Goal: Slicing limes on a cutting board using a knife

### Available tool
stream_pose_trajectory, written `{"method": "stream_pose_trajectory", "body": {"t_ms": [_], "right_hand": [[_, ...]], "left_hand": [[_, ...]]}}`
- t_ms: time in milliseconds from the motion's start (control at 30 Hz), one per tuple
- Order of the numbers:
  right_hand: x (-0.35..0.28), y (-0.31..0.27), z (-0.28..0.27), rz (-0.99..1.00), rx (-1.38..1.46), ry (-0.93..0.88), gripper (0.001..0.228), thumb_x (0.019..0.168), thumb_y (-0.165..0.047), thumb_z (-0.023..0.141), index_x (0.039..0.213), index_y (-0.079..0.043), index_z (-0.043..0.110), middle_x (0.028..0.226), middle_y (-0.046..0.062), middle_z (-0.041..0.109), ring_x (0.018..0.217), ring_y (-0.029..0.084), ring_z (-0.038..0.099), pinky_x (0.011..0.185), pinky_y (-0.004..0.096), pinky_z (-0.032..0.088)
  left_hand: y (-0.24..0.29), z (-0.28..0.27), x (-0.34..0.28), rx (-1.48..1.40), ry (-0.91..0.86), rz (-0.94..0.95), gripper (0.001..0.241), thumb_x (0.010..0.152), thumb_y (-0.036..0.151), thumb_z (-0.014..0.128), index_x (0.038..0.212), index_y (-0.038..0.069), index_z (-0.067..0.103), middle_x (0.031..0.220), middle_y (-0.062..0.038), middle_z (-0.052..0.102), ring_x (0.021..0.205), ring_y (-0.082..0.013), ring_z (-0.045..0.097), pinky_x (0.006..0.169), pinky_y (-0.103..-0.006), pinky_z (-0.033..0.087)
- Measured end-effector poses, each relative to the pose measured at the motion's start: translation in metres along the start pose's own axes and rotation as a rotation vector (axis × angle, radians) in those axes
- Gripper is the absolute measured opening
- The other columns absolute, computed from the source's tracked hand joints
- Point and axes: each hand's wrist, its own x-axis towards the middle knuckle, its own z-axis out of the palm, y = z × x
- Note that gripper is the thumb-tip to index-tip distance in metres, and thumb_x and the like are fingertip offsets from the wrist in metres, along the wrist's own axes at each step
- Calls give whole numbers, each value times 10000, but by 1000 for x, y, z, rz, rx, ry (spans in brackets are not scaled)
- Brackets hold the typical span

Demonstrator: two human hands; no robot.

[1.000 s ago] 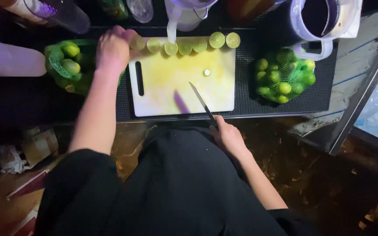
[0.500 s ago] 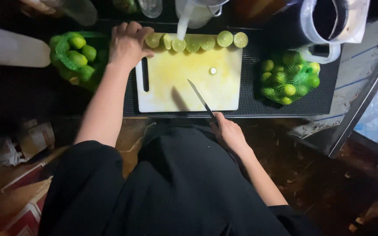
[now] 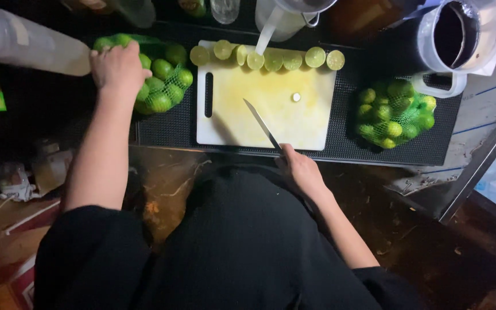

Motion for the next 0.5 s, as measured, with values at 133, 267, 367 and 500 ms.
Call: {"method": "stream_pose_trajectory", "body": {"t_ms": [133,267,367,500], "right_hand": [[6,11,8,-38,-40,26,360,986,-272,569,1285,-95,475,776,188,697,683,455,641,598,522,439],[1,16,10,18,0,-2,359,996,-311,573,1288,-130,469,824,205,705,734,469,653,660,525,454],[-3,12,9,41,3,3,399,983,-275,579,1326,-102,473,885,213,721,781,463,658,660,525,460],[-4,5,4,60,24,4,380,967,-278,556,1293,-98,481,865,238,711,782,492,644,671,546,448]], "left_hand": [[0,-2,-1,-186,19,-10,523,905,377,794,1355,168,630,1188,-209,713,1137,-455,555,837,-601,474],[-17,35,12,-66,426,104,445,805,408,860,1180,190,760,1033,-163,685,966,-379,580,736,-457,522],[-21,5,-6,-286,883,175,382,786,235,985,1111,134,810,914,-129,718,823,-349,584,661,-462,469],[13,-16,-25,-1090,1053,-26,178,871,105,835,1035,58,784,885,-91,806,774,-196,746,712,-323,591]]}}
